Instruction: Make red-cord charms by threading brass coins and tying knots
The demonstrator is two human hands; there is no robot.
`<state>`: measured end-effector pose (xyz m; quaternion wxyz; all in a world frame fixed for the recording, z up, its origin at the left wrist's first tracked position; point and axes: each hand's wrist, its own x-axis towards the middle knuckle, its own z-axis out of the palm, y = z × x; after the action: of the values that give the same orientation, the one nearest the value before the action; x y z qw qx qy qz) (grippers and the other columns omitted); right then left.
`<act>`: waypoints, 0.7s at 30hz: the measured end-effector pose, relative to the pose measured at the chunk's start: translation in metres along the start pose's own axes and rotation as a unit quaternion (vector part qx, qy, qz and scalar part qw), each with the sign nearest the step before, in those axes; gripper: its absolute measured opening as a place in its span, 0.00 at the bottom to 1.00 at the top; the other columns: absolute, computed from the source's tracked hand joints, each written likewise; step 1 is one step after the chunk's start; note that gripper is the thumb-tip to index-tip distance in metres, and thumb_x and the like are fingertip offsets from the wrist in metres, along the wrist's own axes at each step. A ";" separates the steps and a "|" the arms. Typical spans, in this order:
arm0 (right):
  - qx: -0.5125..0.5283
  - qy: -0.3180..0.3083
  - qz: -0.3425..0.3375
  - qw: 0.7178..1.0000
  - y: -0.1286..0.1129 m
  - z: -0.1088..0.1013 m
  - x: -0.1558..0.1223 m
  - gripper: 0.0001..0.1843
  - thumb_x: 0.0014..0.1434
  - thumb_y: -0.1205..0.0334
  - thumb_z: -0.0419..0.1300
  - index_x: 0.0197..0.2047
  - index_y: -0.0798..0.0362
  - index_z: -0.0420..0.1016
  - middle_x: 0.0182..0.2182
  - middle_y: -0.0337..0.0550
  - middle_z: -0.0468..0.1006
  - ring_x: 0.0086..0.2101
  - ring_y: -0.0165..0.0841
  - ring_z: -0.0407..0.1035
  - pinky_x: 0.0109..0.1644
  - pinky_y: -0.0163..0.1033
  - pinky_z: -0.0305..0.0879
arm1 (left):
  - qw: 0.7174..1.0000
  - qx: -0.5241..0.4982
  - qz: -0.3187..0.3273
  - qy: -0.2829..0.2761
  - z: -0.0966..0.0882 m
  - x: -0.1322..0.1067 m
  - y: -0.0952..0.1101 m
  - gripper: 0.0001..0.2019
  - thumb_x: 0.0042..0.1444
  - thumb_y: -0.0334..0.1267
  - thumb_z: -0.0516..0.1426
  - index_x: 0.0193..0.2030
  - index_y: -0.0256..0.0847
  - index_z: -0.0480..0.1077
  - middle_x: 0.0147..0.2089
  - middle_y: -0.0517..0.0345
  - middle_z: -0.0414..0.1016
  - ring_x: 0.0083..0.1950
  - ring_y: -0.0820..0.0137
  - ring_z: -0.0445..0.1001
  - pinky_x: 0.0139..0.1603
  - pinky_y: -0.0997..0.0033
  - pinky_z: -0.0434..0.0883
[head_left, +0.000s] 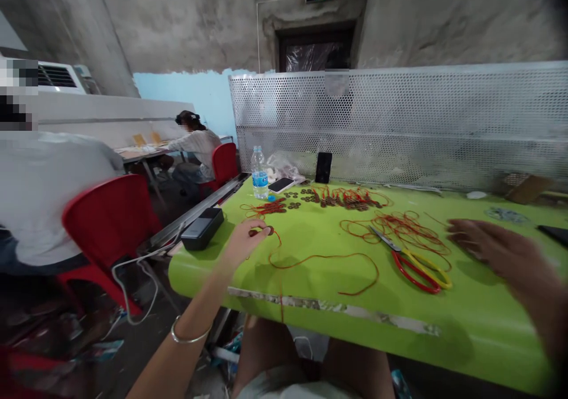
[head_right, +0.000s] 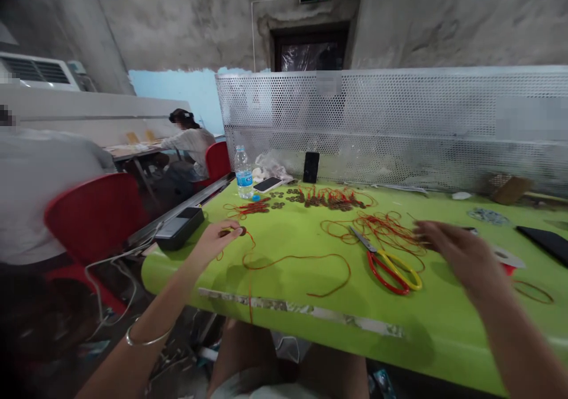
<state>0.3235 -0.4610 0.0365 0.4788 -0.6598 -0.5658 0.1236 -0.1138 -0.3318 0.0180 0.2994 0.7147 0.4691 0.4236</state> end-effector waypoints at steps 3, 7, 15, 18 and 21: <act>0.068 -0.122 -0.027 0.990 -0.072 0.082 -0.004 0.24 0.53 0.41 0.56 0.43 0.49 0.75 0.40 0.50 0.78 0.41 0.42 0.72 0.48 0.48 0.68 | 0.998 0.039 0.047 -0.033 -0.006 -0.008 0.024 0.12 0.49 0.45 0.56 0.24 0.37 0.70 0.31 0.56 0.70 0.27 0.74 0.64 0.25 0.75 0.59; 0.172 -0.254 -0.116 0.945 -0.142 0.174 -0.021 0.17 0.54 0.51 0.59 0.45 0.49 0.75 0.45 0.43 0.76 0.44 0.37 0.71 0.52 0.45 0.66 | 0.992 0.067 0.082 -0.065 -0.015 -0.018 0.054 0.12 0.52 0.44 0.54 0.26 0.36 0.70 0.34 0.55 0.69 0.27 0.75 0.63 0.24 0.76 0.58; 0.343 -0.288 -0.040 0.893 -0.148 0.219 -0.034 0.16 0.51 0.50 0.60 0.31 0.56 0.76 0.27 0.44 0.78 0.30 0.32 0.72 0.38 0.38 0.69 | 0.986 0.095 0.094 -0.097 -0.024 -0.026 0.079 0.10 0.52 0.40 0.55 0.25 0.36 0.69 0.37 0.53 0.69 0.30 0.74 0.65 0.25 0.76 0.60; 0.317 -0.314 -0.007 0.895 -0.135 0.208 -0.032 0.18 0.50 0.48 0.61 0.30 0.57 0.75 0.26 0.44 0.77 0.28 0.30 0.71 0.37 0.37 0.67 | 0.987 0.083 0.100 -0.099 -0.024 -0.024 0.075 0.10 0.52 0.40 0.55 0.25 0.36 0.69 0.36 0.53 0.68 0.31 0.74 0.65 0.26 0.76 0.60; 0.277 -0.327 0.014 0.903 -0.113 0.194 -0.030 0.20 0.51 0.46 0.60 0.28 0.57 0.74 0.25 0.43 0.77 0.28 0.30 0.70 0.38 0.36 0.66 | 0.989 0.066 0.094 -0.091 -0.028 -0.024 0.068 0.11 0.52 0.41 0.55 0.26 0.36 0.69 0.35 0.53 0.68 0.30 0.73 0.65 0.26 0.76 0.61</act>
<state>0.1058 -0.4030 0.0133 0.4285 -0.4310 -0.6241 0.4911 -0.1152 -0.3795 0.0792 0.2522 0.8093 0.3976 0.3513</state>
